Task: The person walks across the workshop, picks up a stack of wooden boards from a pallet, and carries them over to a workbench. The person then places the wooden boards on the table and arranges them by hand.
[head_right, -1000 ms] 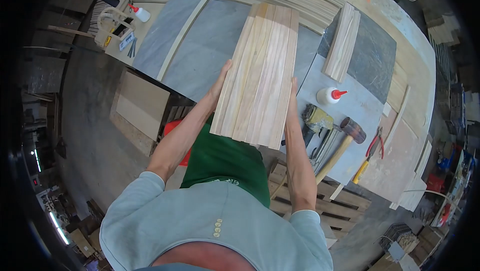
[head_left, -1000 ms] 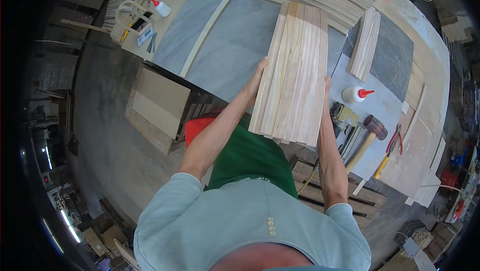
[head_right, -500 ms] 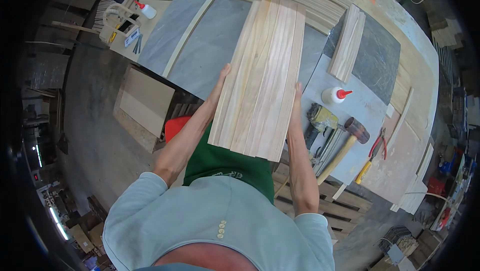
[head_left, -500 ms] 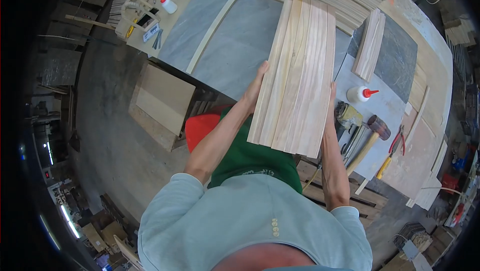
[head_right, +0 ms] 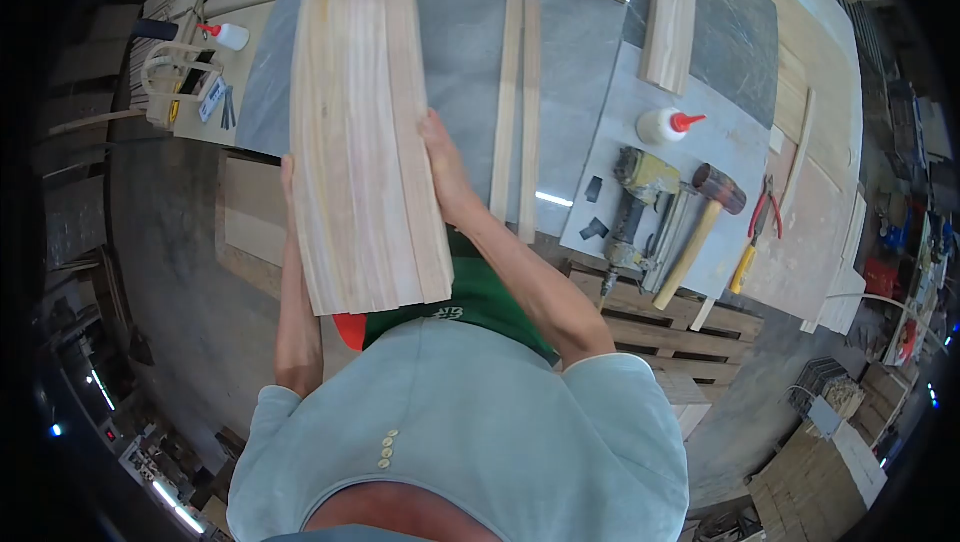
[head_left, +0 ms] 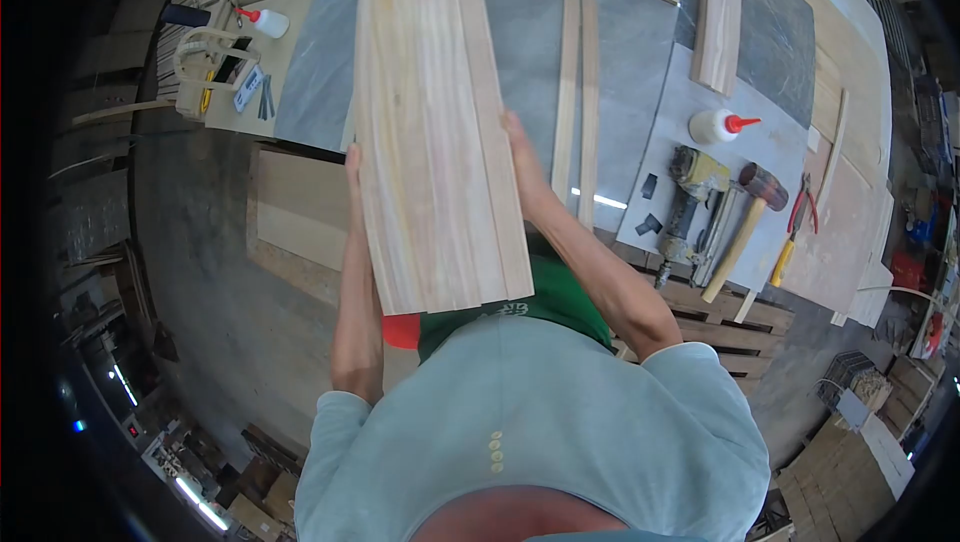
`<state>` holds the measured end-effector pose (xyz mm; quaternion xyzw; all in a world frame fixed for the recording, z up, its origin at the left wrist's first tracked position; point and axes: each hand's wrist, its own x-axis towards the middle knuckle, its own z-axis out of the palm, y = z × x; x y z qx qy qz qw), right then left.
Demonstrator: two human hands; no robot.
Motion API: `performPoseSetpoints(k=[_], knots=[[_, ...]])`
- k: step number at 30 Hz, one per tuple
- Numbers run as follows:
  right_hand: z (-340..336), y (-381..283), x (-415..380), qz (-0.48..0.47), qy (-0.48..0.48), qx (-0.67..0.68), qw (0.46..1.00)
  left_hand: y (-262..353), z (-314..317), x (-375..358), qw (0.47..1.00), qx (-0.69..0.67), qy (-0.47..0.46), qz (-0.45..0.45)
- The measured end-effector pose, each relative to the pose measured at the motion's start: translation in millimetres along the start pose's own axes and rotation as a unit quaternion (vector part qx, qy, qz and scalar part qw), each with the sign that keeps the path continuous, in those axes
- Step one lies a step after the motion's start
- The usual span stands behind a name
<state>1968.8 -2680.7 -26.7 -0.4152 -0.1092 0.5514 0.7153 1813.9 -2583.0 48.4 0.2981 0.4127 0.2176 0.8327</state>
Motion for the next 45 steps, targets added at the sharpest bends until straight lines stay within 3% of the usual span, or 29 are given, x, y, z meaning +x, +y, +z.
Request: performPoseSetpoints(k=[5, 7, 10, 14, 18, 22, 25, 31, 34, 45], knots=[[60, 28, 63, 0.019, -0.069, 0.026, 0.997, 52, -72, 32, 0.998, 0.034, -0.004, 0.047], [86, 40, 99, 0.057, -0.060, 0.045, 0.996, 85, -107, 59, 0.998, 0.041, 0.002, 0.046], [121, 67, 171, 0.011, -0.029, -0.015, 0.999, 143, -149, 115, 0.997, 0.067, -0.006, 0.048], [170, 80, 256, 0.008, -0.008, 0.032, 0.999, 207, -207, 205, 0.995, 0.072, -0.053, 0.048], [183, 103, 311, -0.024, 0.032, 0.032, 0.999, 245, -229, 267, 0.992, 0.083, -0.090, -0.008], [187, 117, 333, -0.023, 0.079, 0.081, 0.993, 258, -235, 309, 0.987, 0.117, -0.111, -0.022], [186, 123, 344, -0.058, 0.104, 0.011, 0.993, 258, -239, 324, 0.983, 0.105, -0.139, -0.051], [162, 132, 357, 0.009, 0.117, -0.037, 0.992, 247, -261, 360, 0.980, 0.068, -0.173, -0.077], [163, 107, 351, 0.101, 0.013, 0.016, 0.995, 245, -271, 361, 0.978, 0.063, -0.170, -0.104], [181, 98, 353, 0.061, 0.099, -0.018, 0.993, 251, -280, 366, 0.971, 0.182, -0.137, -0.070]])
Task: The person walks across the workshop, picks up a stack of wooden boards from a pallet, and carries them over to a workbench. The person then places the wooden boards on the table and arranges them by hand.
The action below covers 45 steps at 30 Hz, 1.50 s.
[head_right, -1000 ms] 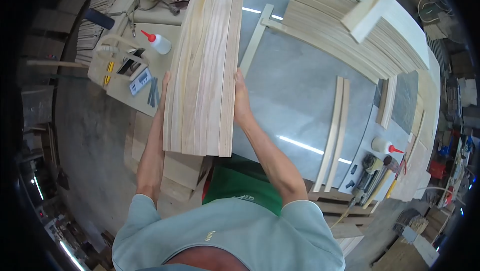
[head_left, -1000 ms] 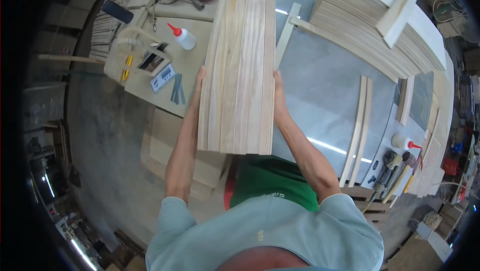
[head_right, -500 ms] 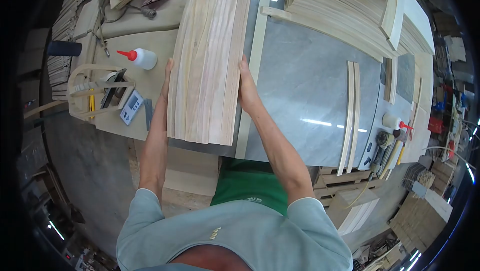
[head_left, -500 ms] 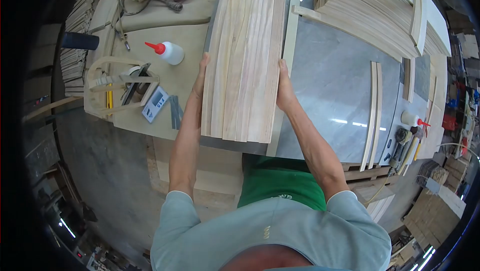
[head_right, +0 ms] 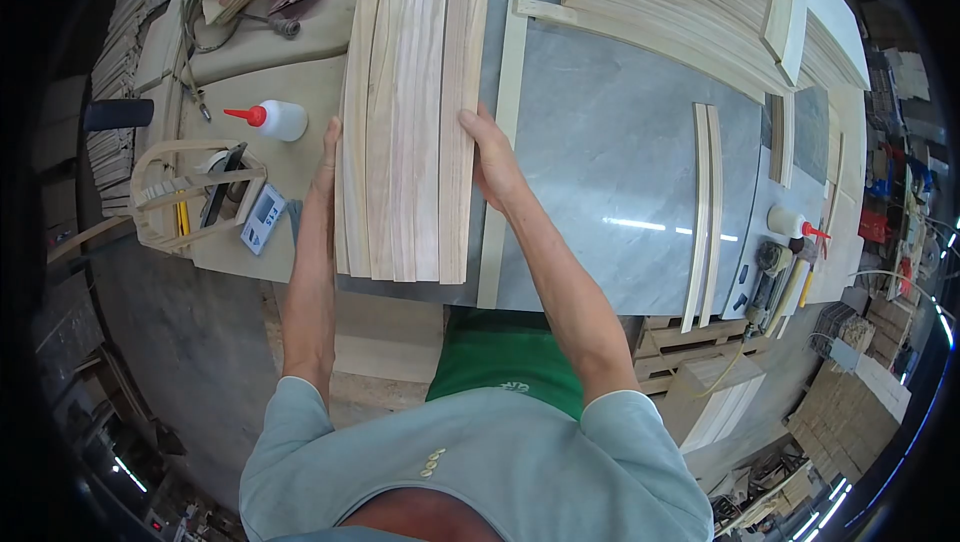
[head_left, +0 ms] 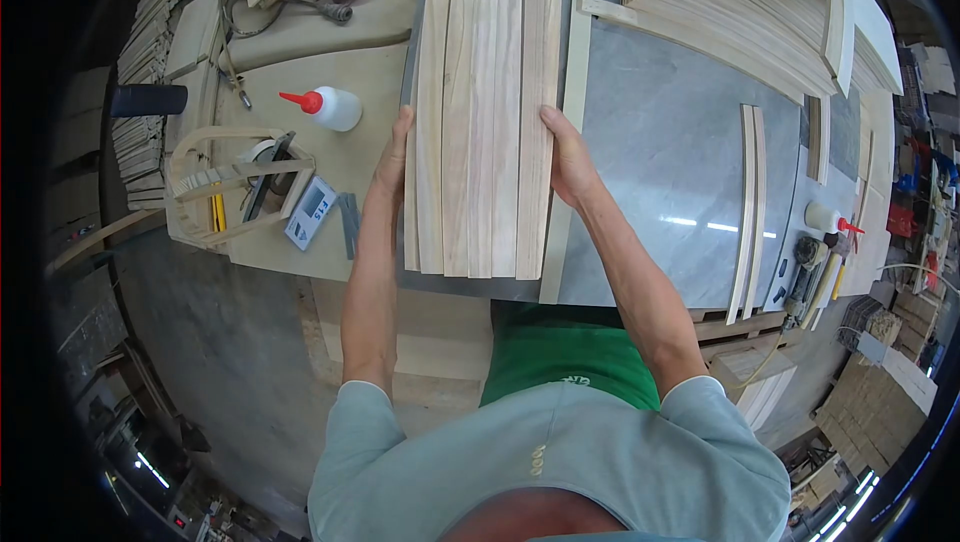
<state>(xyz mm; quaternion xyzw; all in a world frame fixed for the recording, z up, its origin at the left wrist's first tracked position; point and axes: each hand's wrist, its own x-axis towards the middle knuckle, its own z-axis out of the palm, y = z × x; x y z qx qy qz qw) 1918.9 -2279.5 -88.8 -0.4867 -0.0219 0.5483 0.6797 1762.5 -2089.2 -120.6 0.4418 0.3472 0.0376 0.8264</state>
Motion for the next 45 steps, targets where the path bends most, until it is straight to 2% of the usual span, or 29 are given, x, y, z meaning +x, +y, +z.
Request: performPoseSetpoints(k=[4, 9, 13, 15, 18, 21, 28, 31, 34, 37, 39, 42, 45], knots=[[5, 1, -1, -0.015, 0.023, -0.004, 1.000, 3, -1, -4, 1.000, 0.024, 0.017, -0.005], [11, 0, -4, -0.029, 0.043, -0.079, 0.996, 25, 5, -14, 0.996, 0.077, 0.036, -0.029], [14, -4, -11, 0.002, 0.103, -0.157, 0.982, 27, -9, -8, 0.982, 0.185, 0.029, -0.009], [21, 0, -10, -0.038, 0.128, -0.156, 0.979, 39, -5, -11, 0.970, 0.242, 0.028, -0.012], [25, 2, -6, -0.093, 0.129, -0.163, 0.974, 46, 8, -11, 0.990, 0.136, 0.005, 0.037], [23, 1, 3, -0.121, 0.143, -0.190, 0.964, 58, 31, -7, 0.973, 0.184, 0.040, 0.134], [27, -13, 16, -0.108, 0.130, -0.272, 0.947, 65, 36, 21, 0.935, 0.312, 0.022, 0.165], [32, -17, 14, -0.143, 0.103, -0.225, 0.958, 65, 33, 21, 0.918, 0.358, 0.010, 0.168], [22, -12, 21, -0.148, 0.096, -0.274, 0.945, 70, 33, 18, 0.919, 0.364, 0.002, 0.151], [20, -17, 16, -0.111, 0.074, -0.254, 0.958, 71, 30, 22, 0.917, 0.365, 0.003, 0.159], [12, -15, 20, -0.116, 0.108, -0.255, 0.954, 75, 34, 29, 0.921, 0.340, 0.017, 0.193], [12, -21, 21, -0.111, 0.123, -0.240, 0.957, 76, 28, 53, 0.943, 0.278, 0.031, 0.178], [8, -22, 30, -0.113, 0.121, -0.219, 0.962, 78, 26, 69, 0.927, 0.333, 0.044, 0.168]])
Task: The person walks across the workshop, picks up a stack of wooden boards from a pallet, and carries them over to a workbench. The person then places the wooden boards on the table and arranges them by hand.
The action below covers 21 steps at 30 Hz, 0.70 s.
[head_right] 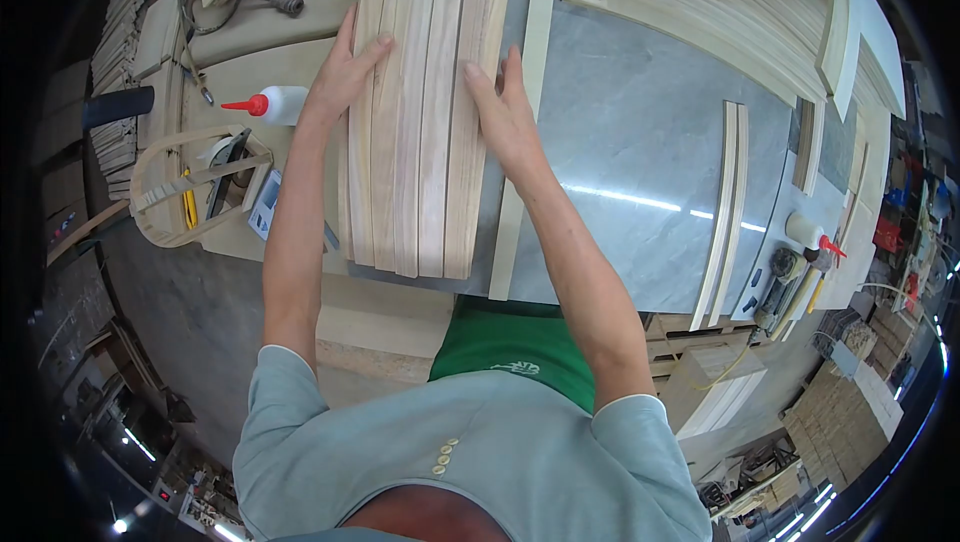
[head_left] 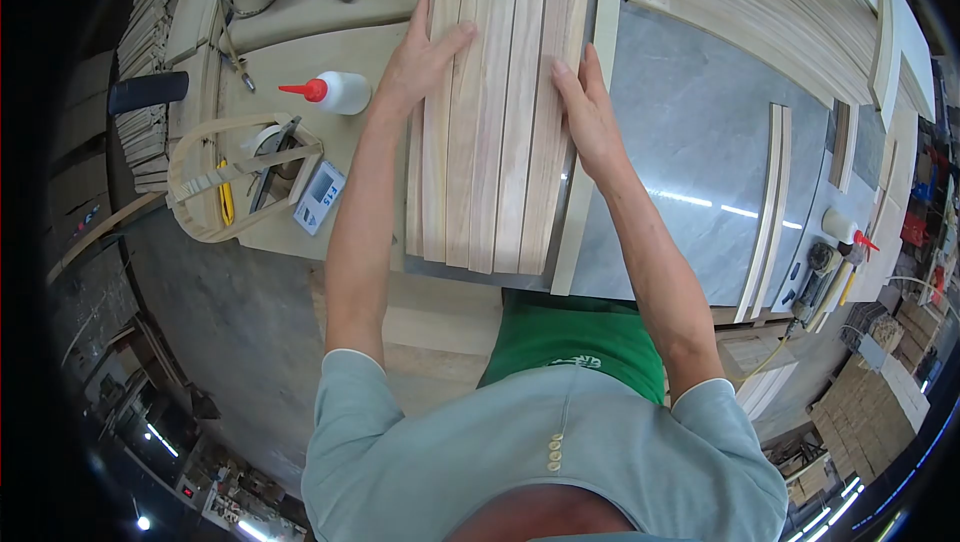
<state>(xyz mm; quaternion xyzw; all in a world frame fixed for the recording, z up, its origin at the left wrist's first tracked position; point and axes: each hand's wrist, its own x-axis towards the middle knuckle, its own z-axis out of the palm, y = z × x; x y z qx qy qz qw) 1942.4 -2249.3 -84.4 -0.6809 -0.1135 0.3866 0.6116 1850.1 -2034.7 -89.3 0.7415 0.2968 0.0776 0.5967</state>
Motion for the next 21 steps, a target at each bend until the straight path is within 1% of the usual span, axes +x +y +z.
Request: performPoseSetpoints(k=[1, 4, 6, 10, 13, 15, 18, 19, 21], knots=[[0, 1, 3, -0.002, 0.002, 0.007, 1.000, 0, 2, 2, 1.000, 0.004, 0.001, 0.011], [6, -7, 3, -0.038, -0.033, -0.008, 0.999, 8, 8, 0, 1.000, 0.010, 0.004, 0.029], [7, -16, -1, -0.019, -0.043, -0.012, 0.999, 16, 9, -3, 1.000, 0.005, -0.003, 0.029], [-2, -11, 1, -0.009, -0.070, -0.053, 0.996, 15, 8, -5, 0.998, -0.054, -0.023, -0.005], [-8, -8, 1, 0.017, -0.053, 0.010, 0.998, 26, 8, -12, 0.993, -0.113, -0.014, -0.012], [-8, 5, -1, 0.000, -0.057, 0.021, 0.998, 19, 0, -20, 0.990, -0.136, -0.015, -0.022], [-6, 8, -11, -0.013, -0.058, 0.028, 0.998, 1, -8, -36, 0.989, -0.130, -0.023, -0.066], [-3, 9, -15, -0.014, -0.057, 0.029, 0.998, -3, -7, -41, 0.985, -0.152, -0.028, -0.077], [10, 14, -17, -0.018, -0.021, -0.008, 1.000, -2, -5, -51, 0.975, -0.194, -0.039, -0.096]])
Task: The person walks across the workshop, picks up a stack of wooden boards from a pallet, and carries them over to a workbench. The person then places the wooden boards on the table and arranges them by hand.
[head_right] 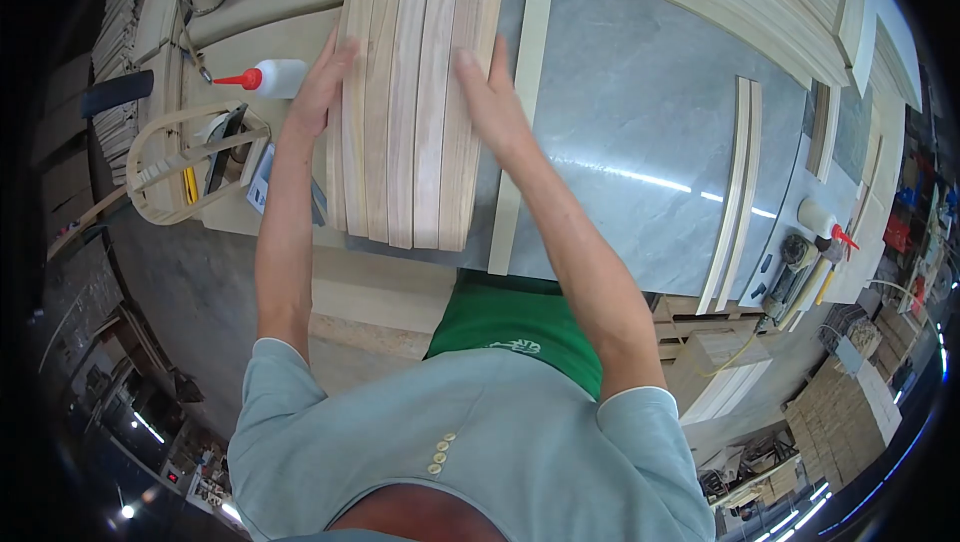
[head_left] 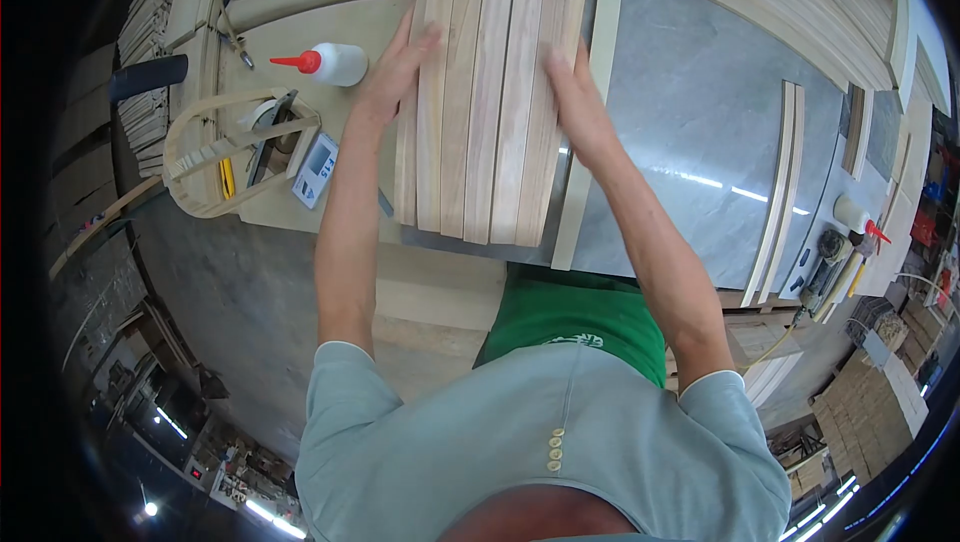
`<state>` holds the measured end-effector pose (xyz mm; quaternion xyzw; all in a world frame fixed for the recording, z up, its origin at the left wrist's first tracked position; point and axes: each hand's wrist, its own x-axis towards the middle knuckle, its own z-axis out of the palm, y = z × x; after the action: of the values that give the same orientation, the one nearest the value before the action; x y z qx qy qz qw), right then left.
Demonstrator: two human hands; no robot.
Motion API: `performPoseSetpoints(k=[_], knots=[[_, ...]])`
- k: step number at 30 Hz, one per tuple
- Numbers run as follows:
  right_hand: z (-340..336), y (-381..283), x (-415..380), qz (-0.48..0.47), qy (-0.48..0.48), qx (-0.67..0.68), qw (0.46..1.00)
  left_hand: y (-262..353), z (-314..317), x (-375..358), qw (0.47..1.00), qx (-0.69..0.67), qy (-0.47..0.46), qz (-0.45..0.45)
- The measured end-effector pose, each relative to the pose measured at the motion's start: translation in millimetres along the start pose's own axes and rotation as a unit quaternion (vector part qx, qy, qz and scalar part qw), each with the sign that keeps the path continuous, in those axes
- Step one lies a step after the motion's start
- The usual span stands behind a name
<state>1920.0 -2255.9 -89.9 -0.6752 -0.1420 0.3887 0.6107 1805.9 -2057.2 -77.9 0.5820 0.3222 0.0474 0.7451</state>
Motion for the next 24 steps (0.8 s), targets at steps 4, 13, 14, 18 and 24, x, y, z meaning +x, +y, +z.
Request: performPoseSetpoints(k=[4, 13, 14, 18, 24], knots=[[9, -3, -3, 0.000, 0.013, 0.014, 1.000, 5, 10, 1, 0.993, 0.119, 0.011, 0.013], [-2, -2, -27, 0.034, -0.063, 0.094, 0.993, -19, -9, -24, 0.997, 0.055, 0.035, -0.029], [1, -6, -33, 0.045, -0.067, 0.102, 0.992, -6, 1, -47, 0.996, 0.059, 0.039, -0.052], [-15, 30, -25, 0.031, -0.122, 0.043, 0.991, -31, -12, -84, 0.992, 0.124, 0.017, 0.010], [-25, 3, -39, 0.119, -0.174, -0.029, 0.977, -71, -19, -84, 0.975, 0.137, -0.041, 0.169]])
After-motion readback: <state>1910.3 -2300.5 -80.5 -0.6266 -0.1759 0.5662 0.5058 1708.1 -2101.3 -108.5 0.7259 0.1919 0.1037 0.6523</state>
